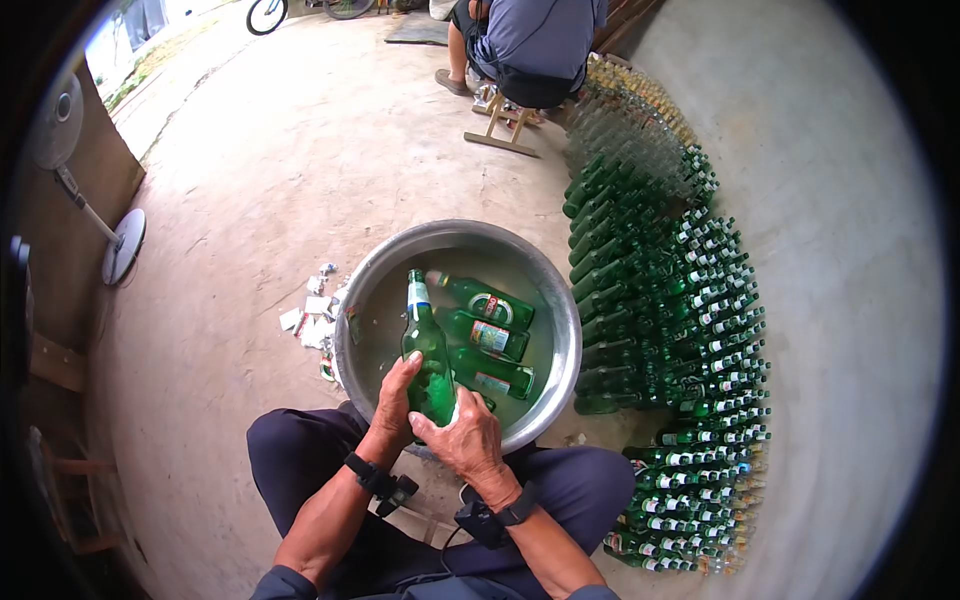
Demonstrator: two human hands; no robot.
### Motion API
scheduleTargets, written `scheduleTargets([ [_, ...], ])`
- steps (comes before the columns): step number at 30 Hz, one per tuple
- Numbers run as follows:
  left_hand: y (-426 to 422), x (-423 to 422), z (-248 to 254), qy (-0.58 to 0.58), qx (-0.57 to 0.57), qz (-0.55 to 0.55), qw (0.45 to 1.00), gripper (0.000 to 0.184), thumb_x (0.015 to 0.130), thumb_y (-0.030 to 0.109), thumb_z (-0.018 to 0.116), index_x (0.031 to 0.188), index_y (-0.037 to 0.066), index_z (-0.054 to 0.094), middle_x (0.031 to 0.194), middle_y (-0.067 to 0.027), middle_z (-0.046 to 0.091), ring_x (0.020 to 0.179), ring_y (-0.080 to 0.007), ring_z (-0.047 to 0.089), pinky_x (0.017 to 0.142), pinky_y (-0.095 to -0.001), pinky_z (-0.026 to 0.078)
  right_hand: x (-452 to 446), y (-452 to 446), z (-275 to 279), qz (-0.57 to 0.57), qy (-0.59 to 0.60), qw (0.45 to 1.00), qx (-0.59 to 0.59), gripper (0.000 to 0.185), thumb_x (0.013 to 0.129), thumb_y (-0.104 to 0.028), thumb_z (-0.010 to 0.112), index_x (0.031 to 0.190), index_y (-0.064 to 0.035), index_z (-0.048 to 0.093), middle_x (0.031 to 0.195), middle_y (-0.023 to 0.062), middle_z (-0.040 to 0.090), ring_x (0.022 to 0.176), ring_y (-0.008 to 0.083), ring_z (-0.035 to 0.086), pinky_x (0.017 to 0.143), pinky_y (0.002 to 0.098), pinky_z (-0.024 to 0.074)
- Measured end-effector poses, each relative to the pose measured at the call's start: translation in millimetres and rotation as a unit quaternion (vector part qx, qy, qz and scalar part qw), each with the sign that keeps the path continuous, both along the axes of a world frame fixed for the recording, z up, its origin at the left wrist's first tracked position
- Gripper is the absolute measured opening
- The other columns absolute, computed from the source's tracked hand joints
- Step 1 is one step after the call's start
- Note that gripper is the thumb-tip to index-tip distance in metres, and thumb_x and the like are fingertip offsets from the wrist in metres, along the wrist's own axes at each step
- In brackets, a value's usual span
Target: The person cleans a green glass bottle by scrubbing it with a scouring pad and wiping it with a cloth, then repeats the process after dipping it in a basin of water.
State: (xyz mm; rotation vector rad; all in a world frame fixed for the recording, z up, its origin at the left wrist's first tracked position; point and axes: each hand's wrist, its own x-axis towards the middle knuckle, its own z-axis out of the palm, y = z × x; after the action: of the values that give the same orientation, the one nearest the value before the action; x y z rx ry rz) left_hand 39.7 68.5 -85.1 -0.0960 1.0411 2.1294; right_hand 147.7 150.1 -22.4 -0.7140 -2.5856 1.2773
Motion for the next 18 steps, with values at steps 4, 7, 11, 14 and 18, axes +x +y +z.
scheduleTargets([
  [4,-3.0,1.6,9.1,-0.011,-0.007,-0.015,1.0,0.04,0.095,0.038,0.067,0.117,0.005,0.06,0.098,-0.0037,0.063,0.087,-0.0141,0.063,0.076,-0.0301,0.053,2.2,-13.9,5.0,-0.013,0.016,0.983,0.182,0.067,0.073,-0.03,0.084,0.121,0.006,0.055,0.108,0.0252,0.063,0.095,0.0421,0.065,0.083,0.0479,0.0555],
  [7,-3.0,0.5,8.7,-0.05,0.004,-0.003,0.999,0.039,0.095,0.039,0.066,0.116,0.006,0.06,0.097,-0.0037,0.063,0.085,-0.0145,0.064,0.076,-0.0311,0.054,3.4,-19.3,5.9,-0.009,0.056,0.971,0.232,0.07,0.074,-0.029,0.085,0.125,0.0072,0.053,0.117,0.0255,0.059,0.103,0.0414,0.063,0.085,0.0464,0.0546],
  [11,-9.6,-2.6,18.7,-0.094,0.082,-0.05,0.991,0.043,0.096,0.045,0.063,0.116,0.007,0.064,0.108,-0.0089,0.07,0.094,-0.0193,0.069,0.085,-0.0356,0.056,4.8,-23.2,13.9,0.017,0.1,0.957,0.272,0.072,0.08,-0.031,0.082,0.131,0.0083,0.051,0.123,0.0252,0.056,0.107,0.0414,0.06,0.087,0.0465,0.0537],
  [14,-10.1,-2.9,29.9,-0.13,0.108,-0.063,0.984,0.048,0.095,0.047,0.063,0.119,0.006,0.064,0.111,-0.0105,0.071,0.097,-0.0219,0.069,0.089,-0.0376,0.056,1.2,-20.9,20.3,0.03,0.114,0.953,0.279,0.07,0.084,-0.033,0.078,0.133,0.0086,0.05,0.126,0.0254,0.055,0.108,0.0423,0.059,0.089,0.0472,0.0529],
  [18,-5.3,0.8,23.0,-0.123,0.121,-0.057,0.983,0.05,0.096,0.047,0.063,0.124,0.006,0.062,0.112,-0.0095,0.07,0.097,-0.0222,0.069,0.091,-0.0377,0.055,-15.8,-5.6,13.8,0.034,0.133,0.954,0.265,0.069,0.089,-0.035,0.073,0.136,0.0094,0.048,0.129,0.0273,0.054,0.111,0.0453,0.058,0.092,0.0488,0.0512],
])
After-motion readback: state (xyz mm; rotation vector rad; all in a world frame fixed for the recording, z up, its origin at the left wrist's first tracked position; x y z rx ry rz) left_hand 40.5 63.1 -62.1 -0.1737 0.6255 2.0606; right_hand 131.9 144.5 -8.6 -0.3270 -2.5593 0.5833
